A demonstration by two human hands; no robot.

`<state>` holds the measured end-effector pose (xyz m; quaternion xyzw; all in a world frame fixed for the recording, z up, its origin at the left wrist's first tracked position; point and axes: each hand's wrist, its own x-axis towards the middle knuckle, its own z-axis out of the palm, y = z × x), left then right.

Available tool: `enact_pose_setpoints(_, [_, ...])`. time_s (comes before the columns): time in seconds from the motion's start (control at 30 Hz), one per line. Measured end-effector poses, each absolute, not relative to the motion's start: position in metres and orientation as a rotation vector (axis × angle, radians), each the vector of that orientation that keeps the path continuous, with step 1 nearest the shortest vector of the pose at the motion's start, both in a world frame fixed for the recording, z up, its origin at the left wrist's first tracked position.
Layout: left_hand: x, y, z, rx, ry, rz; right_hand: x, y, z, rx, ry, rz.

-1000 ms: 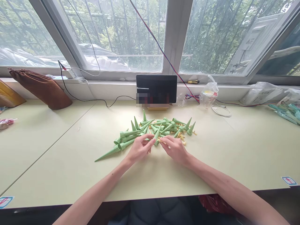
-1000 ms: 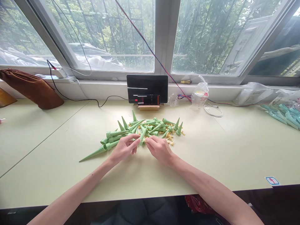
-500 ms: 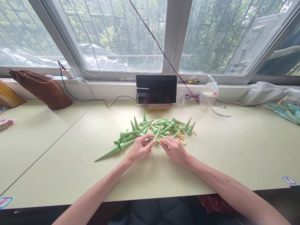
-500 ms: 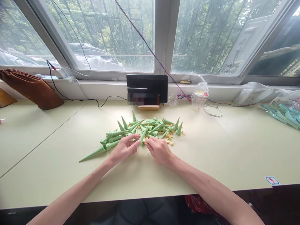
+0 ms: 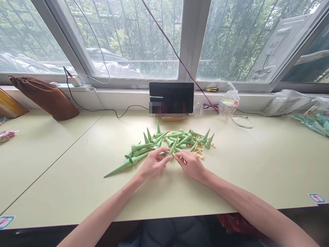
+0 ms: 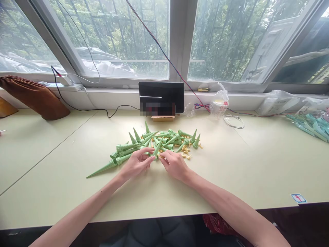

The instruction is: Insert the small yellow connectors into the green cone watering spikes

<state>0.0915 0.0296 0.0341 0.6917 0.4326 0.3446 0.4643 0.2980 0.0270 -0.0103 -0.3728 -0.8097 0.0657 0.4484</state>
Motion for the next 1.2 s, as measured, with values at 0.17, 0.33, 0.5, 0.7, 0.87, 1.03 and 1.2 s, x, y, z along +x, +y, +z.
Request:
enact_pose_setpoints(0.17, [0.091, 0.029, 0.034, 1.693, 1.064, 0.844, 0.297, 0.028, -0.011, -0.928, -1.971, 0.263])
enact_pose_setpoints(0.33, [0.092, 0.029, 0.035, 1.668, 1.059, 0.863, 0.297, 0.027, -0.008, -0.92, -1.958, 0.317])
enact_pose_setpoints(0.5, [0.092, 0.029, 0.033, 1.671, 1.048, 0.891, 0.297, 0.026, -0.007, -0.925, -1.94, 0.38])
enact_pose_setpoints(0.7, [0.092, 0.028, 0.033, 1.676, 1.057, 0.896, 0.296, 0.023, -0.001, -0.948, -1.866, 0.561])
enact_pose_setpoints(0.87, [0.093, 0.028, 0.032, 1.696, 1.053, 0.918, 0.294, 0.02, 0.007, -0.964, -1.76, 0.847])
enact_pose_setpoints(1.03, [0.092, 0.029, 0.029, 1.76, 1.037, 0.949, 0.294, 0.019, 0.009, -0.958, -1.625, 1.119])
enact_pose_setpoints(1.2, [0.091, 0.03, 0.028, 1.797, 1.027, 0.955, 0.295, 0.02, 0.009, -0.955, -1.573, 1.217])
